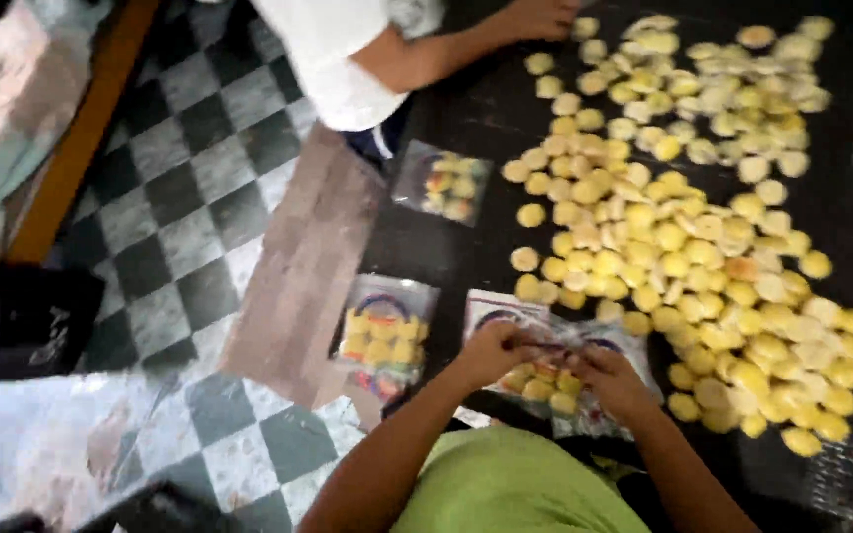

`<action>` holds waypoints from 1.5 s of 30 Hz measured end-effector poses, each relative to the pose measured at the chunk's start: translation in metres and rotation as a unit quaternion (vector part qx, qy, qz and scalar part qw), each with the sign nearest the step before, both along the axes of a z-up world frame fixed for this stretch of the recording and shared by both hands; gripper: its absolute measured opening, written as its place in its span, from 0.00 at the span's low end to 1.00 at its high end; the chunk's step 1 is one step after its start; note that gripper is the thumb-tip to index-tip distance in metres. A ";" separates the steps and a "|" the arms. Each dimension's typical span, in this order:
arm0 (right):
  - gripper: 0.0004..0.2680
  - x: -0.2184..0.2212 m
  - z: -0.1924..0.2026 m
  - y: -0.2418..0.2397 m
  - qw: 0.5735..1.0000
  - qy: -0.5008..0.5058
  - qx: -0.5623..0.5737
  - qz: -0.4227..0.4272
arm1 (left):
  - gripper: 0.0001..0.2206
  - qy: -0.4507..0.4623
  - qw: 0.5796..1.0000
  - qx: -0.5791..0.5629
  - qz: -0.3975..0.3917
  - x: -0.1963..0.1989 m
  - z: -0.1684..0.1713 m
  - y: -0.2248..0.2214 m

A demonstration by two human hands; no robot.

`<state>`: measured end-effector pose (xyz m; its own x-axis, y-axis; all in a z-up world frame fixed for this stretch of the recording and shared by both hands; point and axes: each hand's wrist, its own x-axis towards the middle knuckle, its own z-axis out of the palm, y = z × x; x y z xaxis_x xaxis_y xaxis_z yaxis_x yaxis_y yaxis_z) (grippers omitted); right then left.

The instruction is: Packing small yellow baked goods from a large pile on a table into individual plastic bags.

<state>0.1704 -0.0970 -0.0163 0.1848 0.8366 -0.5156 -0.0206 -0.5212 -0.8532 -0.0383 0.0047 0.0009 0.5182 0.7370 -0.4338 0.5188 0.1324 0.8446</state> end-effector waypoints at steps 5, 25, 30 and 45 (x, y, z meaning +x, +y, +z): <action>0.08 -0.075 0.083 0.026 0.990 -0.038 0.134 0.034 | 0.08 0.016 0.993 0.079 0.082 -0.051 0.044 0.004; 0.26 -0.282 0.120 0.080 0.980 0.165 0.111 0.003 | 0.22 -0.203 0.963 -0.088 0.150 -0.250 0.159 0.032; 0.23 -0.284 0.108 0.074 0.988 0.093 0.122 0.018 | 0.25 -0.085 0.992 -0.043 0.084 -0.252 0.126 0.048; 0.23 -0.236 0.148 0.046 0.981 0.092 0.169 0.021 | 0.20 -0.157 0.987 0.026 -0.032 -0.193 0.113 0.044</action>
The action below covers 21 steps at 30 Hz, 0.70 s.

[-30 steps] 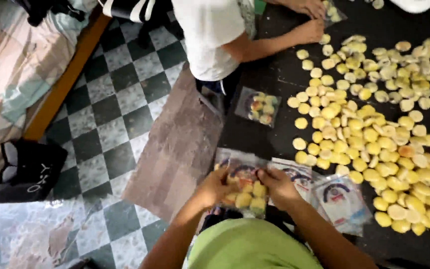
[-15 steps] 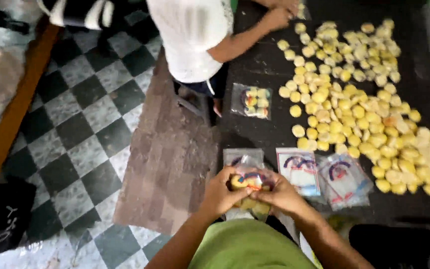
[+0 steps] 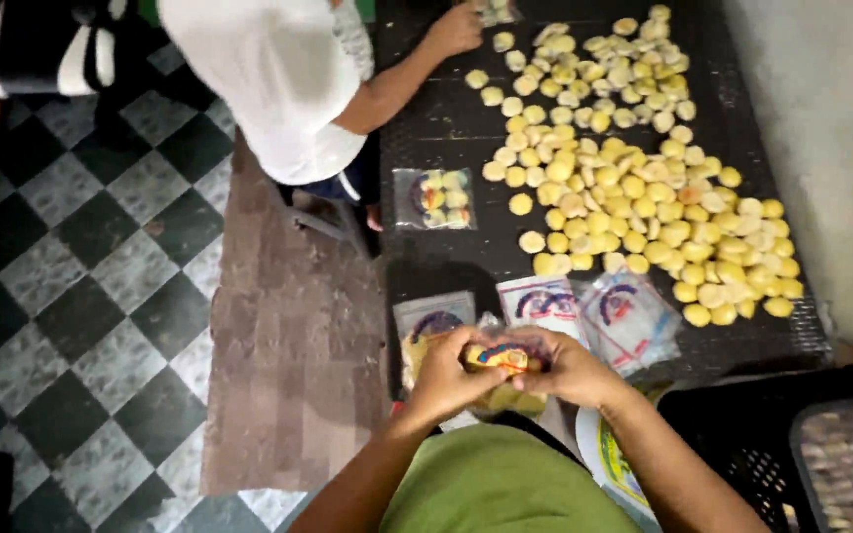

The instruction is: Packing small yellow baked goods from a large pile on a table into individual plastic bags.

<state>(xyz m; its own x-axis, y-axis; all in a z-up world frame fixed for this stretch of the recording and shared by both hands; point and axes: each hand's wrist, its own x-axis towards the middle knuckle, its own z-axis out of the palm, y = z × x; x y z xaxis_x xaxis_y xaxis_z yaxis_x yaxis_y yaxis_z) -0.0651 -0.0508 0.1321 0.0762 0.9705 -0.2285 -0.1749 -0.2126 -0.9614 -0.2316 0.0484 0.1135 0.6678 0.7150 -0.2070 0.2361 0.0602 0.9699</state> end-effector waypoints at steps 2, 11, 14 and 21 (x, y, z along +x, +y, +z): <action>0.22 0.021 0.001 -0.010 0.999 0.023 -0.028 -0.038 | 0.20 0.025 0.999 -0.032 -0.004 0.022 0.000 -0.001; 0.16 0.105 -0.081 -0.059 0.977 0.040 -0.114 -0.173 | 0.25 -0.004 0.991 -0.137 -0.013 0.126 -0.055 -0.030; 0.14 0.134 -0.105 -0.077 0.976 0.008 -0.134 -0.172 | 0.23 0.027 0.992 -0.120 -0.036 0.152 -0.085 -0.034; 0.23 0.164 -0.085 -0.072 0.974 -0.019 -0.187 -0.123 | 0.20 0.164 0.982 -0.075 -0.063 0.194 -0.127 -0.050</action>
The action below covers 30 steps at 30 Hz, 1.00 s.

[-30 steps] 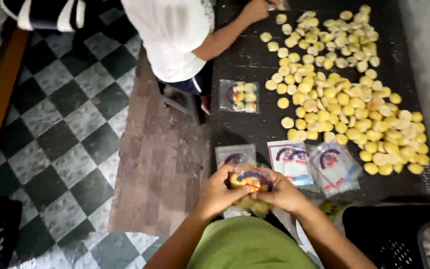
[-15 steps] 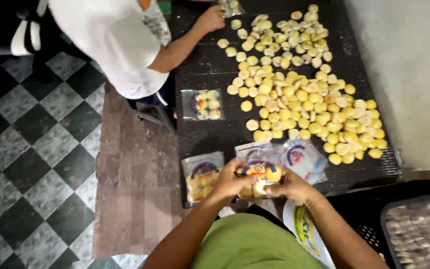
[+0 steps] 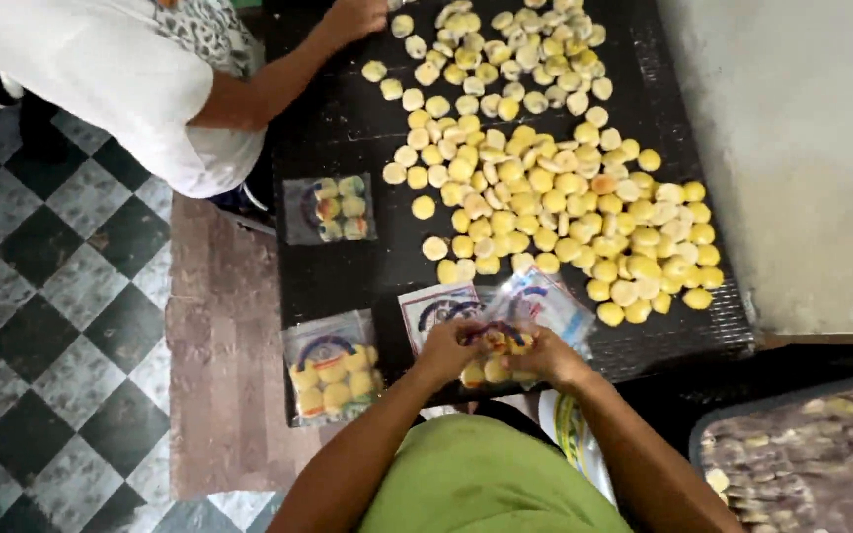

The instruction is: Packing small yellow baked goods from a large pile on a table into individual plastic bags.

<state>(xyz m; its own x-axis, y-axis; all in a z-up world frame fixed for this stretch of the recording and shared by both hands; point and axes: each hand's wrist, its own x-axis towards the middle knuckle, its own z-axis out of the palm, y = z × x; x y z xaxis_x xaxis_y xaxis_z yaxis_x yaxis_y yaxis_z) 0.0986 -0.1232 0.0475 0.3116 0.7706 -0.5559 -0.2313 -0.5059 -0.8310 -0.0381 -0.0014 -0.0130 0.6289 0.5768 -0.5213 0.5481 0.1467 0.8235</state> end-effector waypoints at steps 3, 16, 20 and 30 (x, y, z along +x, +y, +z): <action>0.21 0.005 0.019 0.018 1.000 0.009 0.002 -0.007 | 0.18 0.022 0.997 0.032 -0.067 0.009 0.024 -0.005; 0.21 0.015 -0.008 0.021 0.994 0.067 0.074 -0.037 | 0.21 0.056 0.998 0.015 -0.002 0.006 0.061 0.001; 0.08 0.019 -0.006 0.028 0.992 0.111 -0.002 -0.059 | 0.11 -0.018 0.998 -0.016 0.065 -0.002 0.080 0.006; 0.17 -0.002 0.014 0.034 0.992 0.112 0.048 0.042 | 0.12 -0.046 0.982 -0.075 0.170 -0.036 0.017 0.016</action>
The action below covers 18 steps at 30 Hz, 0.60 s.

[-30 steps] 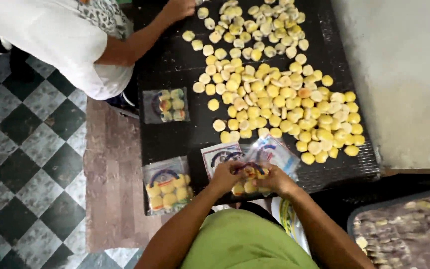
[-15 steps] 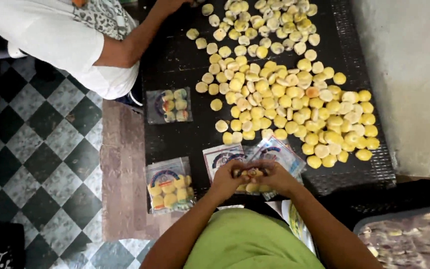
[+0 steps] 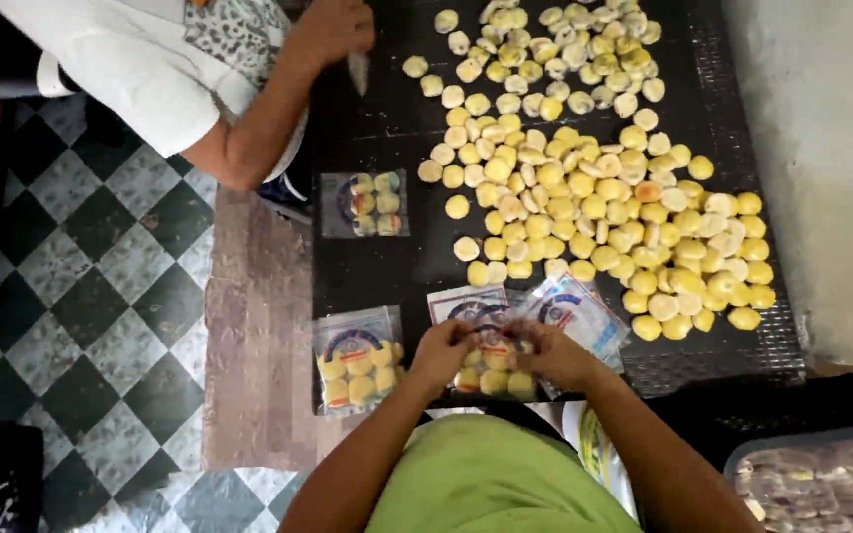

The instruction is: Packing small yellow baked goods from a large pile on a table into individual plastic bags.

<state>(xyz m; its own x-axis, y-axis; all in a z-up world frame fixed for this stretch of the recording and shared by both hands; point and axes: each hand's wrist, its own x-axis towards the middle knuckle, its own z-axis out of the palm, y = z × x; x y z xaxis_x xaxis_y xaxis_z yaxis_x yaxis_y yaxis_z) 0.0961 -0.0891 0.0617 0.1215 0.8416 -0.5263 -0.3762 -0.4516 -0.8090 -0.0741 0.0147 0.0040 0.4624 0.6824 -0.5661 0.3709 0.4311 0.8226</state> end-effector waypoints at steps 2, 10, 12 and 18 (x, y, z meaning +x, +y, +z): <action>0.18 -0.002 -0.020 -0.002 1.000 0.011 -0.007 -0.020 | 0.13 0.004 1.000 -0.007 -0.012 -0.004 0.020 0.001; 0.17 -0.006 -0.029 -0.008 0.995 -0.099 0.004 -0.029 | 0.19 -0.012 0.996 -0.038 -0.075 0.000 0.008 -0.007; 0.15 -0.007 -0.020 -0.009 0.997 -0.064 -0.013 -0.048 | 0.21 -0.059 0.997 -0.010 -0.053 -0.002 0.007 -0.007; 0.13 -0.010 0.012 -0.002 0.996 -0.075 -0.017 -0.047 | 0.19 -0.088 0.992 -0.020 -0.084 -0.007 0.036 -0.018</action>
